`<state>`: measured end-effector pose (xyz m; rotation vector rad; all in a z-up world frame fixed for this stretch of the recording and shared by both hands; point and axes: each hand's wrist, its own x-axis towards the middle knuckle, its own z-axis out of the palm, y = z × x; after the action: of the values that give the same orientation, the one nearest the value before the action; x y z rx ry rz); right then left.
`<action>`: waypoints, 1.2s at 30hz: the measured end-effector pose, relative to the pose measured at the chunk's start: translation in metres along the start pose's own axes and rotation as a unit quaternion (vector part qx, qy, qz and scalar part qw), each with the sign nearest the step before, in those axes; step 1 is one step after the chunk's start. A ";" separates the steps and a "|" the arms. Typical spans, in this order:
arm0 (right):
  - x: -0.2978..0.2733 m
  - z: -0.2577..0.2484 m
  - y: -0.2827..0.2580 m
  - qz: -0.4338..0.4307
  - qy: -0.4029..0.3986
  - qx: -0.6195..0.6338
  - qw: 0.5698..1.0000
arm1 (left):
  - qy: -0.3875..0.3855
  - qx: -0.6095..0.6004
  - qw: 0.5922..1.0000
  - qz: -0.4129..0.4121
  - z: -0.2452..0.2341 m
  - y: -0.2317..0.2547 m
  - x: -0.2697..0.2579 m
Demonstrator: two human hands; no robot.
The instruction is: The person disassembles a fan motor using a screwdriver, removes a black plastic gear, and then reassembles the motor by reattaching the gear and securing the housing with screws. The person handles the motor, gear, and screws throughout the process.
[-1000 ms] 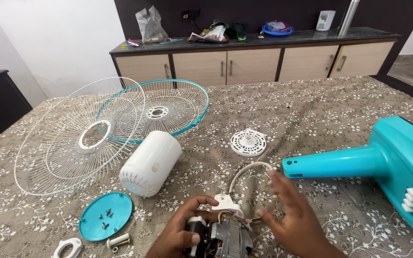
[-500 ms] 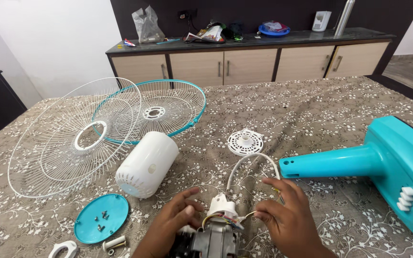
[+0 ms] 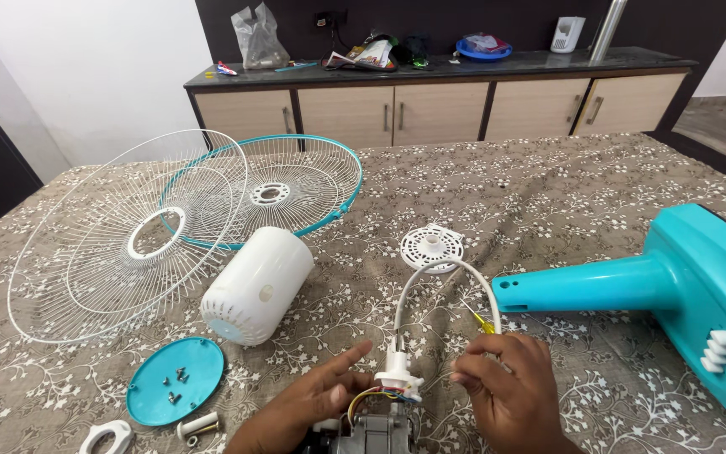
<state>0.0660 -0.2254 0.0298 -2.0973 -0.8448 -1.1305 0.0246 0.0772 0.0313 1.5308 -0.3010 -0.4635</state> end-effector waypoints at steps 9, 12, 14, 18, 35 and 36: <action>0.001 0.007 0.013 0.019 -0.146 0.028 0.989 | -0.058 -0.152 0.986 0.040 0.003 -0.001 0.003; -0.004 0.012 0.012 0.029 -0.212 0.048 0.976 | -0.080 -0.163 0.981 0.068 0.009 -0.002 0.008; -0.009 0.016 0.012 0.019 -0.240 0.050 0.969 | -0.075 -0.159 0.982 0.071 0.011 -0.002 0.010; -0.017 0.025 0.017 -0.023 -0.252 0.074 0.965 | -0.072 -0.177 0.979 0.074 0.016 -0.002 0.015; -0.014 0.029 0.022 0.138 -0.384 0.172 0.897 | 0.101 -0.068 0.992 -0.027 0.013 -0.002 0.023; -0.012 0.028 0.022 0.151 -0.368 0.181 0.899 | 0.116 -0.062 0.991 -0.027 0.012 -0.001 0.023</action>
<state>0.0904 -0.2210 0.0023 -2.2192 -0.9165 0.0282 0.0386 0.0560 0.0281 1.4583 -0.0487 -0.3364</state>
